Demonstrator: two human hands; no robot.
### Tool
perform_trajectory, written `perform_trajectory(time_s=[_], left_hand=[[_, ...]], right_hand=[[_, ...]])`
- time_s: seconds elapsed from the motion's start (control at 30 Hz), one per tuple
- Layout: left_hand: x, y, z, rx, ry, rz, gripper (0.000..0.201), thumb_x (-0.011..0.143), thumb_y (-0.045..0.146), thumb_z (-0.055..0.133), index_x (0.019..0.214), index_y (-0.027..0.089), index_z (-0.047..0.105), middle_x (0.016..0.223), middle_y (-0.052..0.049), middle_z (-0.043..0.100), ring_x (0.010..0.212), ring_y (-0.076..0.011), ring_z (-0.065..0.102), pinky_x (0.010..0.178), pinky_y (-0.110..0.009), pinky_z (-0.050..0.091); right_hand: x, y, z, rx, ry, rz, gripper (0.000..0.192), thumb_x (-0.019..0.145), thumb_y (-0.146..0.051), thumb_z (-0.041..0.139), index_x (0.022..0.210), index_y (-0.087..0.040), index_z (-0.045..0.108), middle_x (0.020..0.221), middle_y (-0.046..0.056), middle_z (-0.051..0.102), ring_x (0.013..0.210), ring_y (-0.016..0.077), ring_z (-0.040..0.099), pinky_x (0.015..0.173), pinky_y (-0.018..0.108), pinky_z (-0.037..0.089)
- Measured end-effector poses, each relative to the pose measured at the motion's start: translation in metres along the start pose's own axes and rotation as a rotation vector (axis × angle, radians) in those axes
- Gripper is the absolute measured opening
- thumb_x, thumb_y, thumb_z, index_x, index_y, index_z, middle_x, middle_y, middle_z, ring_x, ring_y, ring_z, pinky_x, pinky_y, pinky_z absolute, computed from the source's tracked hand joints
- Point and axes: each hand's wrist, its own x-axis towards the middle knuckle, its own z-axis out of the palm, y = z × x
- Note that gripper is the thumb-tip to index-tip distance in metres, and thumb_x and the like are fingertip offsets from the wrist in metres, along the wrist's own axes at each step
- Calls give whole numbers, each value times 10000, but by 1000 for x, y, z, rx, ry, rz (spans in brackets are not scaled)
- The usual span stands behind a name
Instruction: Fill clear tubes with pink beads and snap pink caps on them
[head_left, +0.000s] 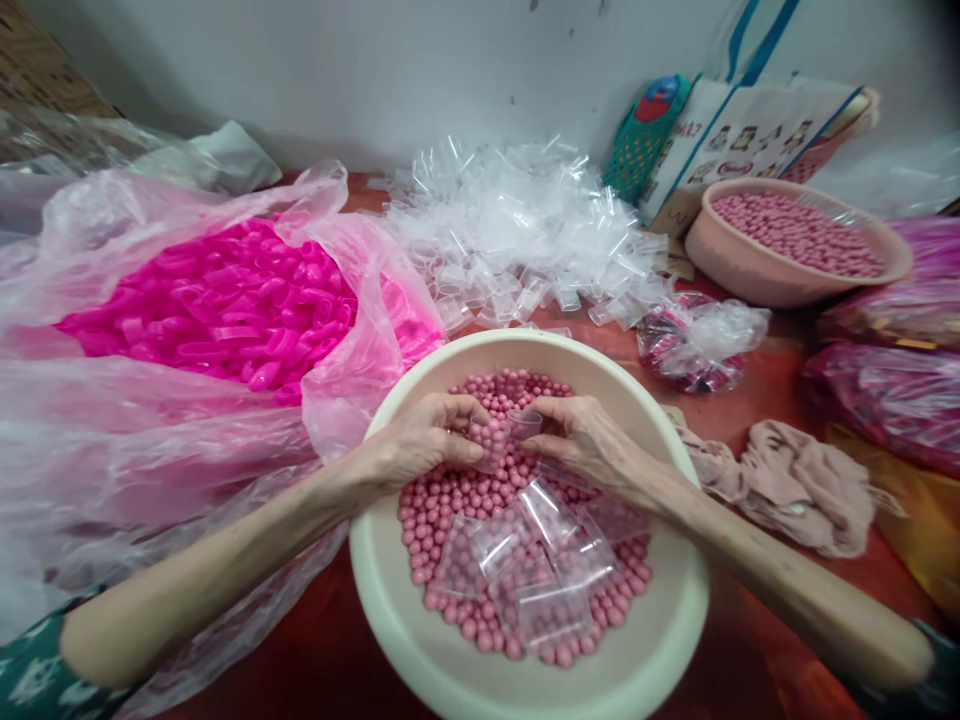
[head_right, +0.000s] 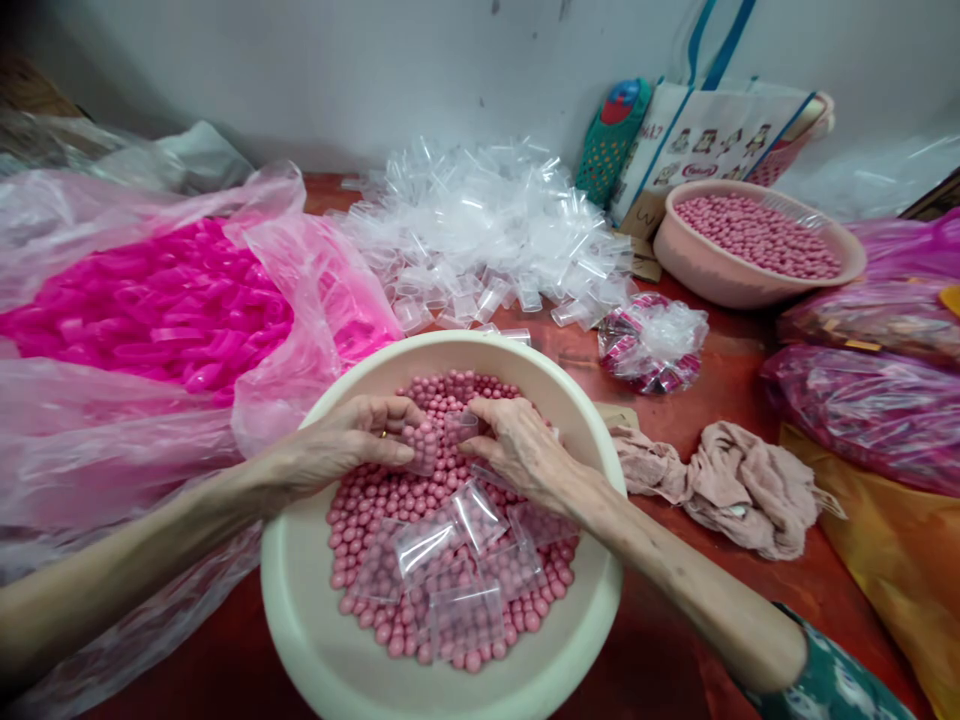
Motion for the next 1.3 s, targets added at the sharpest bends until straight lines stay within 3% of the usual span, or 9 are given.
perform_trajectory(time_s=[0.3, 0.47, 0.6, 0.67, 0.83, 1.0, 1.13, 1.23, 1.3], left_hand=[[-8, 3, 3, -98, 85, -40, 253, 663, 36, 636, 882, 136, 557, 796, -8, 680, 730, -127, 675, 772, -273, 507], [-8, 5, 2, -162, 20, -22, 257, 642, 40, 666, 858, 125, 556, 780, -13, 662, 732, -129, 656, 792, -303, 506], [-8, 1, 1, -36, 10, 40, 207, 683, 63, 641, 868, 135, 582, 768, 18, 624, 698, -85, 604, 758, -254, 487], [-8, 0, -1, 30, 5, 44, 180, 707, 90, 617, 878, 138, 587, 793, 10, 619, 713, -96, 598, 757, -262, 481], [-8, 0, -1, 266, -41, 105, 175, 719, 110, 567, 892, 126, 589, 800, -6, 617, 760, -142, 583, 740, -281, 461], [-6, 2, 1, 501, -39, 156, 157, 715, 107, 550, 862, 134, 598, 814, 9, 617, 804, -151, 555, 763, -276, 424], [-8, 0, 0, 322, -1, 106, 155, 717, 129, 568, 872, 133, 563, 846, -14, 640, 807, -161, 590, 768, -300, 458], [-8, -2, -1, 202, 124, 95, 182, 697, 148, 609, 862, 140, 533, 902, -21, 639, 836, -167, 612, 776, -315, 476], [-7, -3, -2, 232, 195, 129, 185, 682, 175, 637, 820, 142, 518, 896, -14, 628, 840, -170, 611, 756, -306, 477]], right_hand=[[-2, 5, -1, -43, -7, 2, 100, 826, -262, 560, 843, -173, 602, 782, 15, 607, 704, 151, 529, 647, 281, 393], [0, 9, 1, -68, 12, 27, 186, 829, -316, 558, 935, -174, 614, 852, 44, 634, 765, 180, 563, 671, 308, 425], [0, -1, -2, -99, 63, -4, 442, 828, -287, 550, 1254, -186, 488, 1026, 83, 646, 887, 213, 588, 767, 366, 446], [-2, -10, -6, -119, 40, -72, 507, 829, -241, 531, 1321, -192, 424, 1087, 87, 640, 926, 215, 592, 814, 374, 443], [-10, -29, -14, -281, -147, -278, 527, 796, -144, 491, 1317, -193, 435, 1174, 100, 606, 1007, 217, 577, 874, 352, 423], [-3, -43, -14, -429, -250, -304, 382, 752, -120, 481, 1116, -190, 575, 901, 68, 667, 775, 194, 596, 689, 299, 439], [-2, -34, -20, -429, -150, -298, 285, 778, -130, 475, 1033, -165, 599, 844, 66, 662, 721, 179, 590, 667, 294, 437], [-7, -9, -23, -419, -40, -279, 336, 818, -220, 504, 1145, -162, 553, 949, 93, 661, 810, 203, 608, 730, 325, 454], [-9, 7, -21, -399, 15, -267, 405, 832, -283, 517, 1224, -184, 501, 1070, 104, 642, 917, 221, 606, 806, 355, 450]])
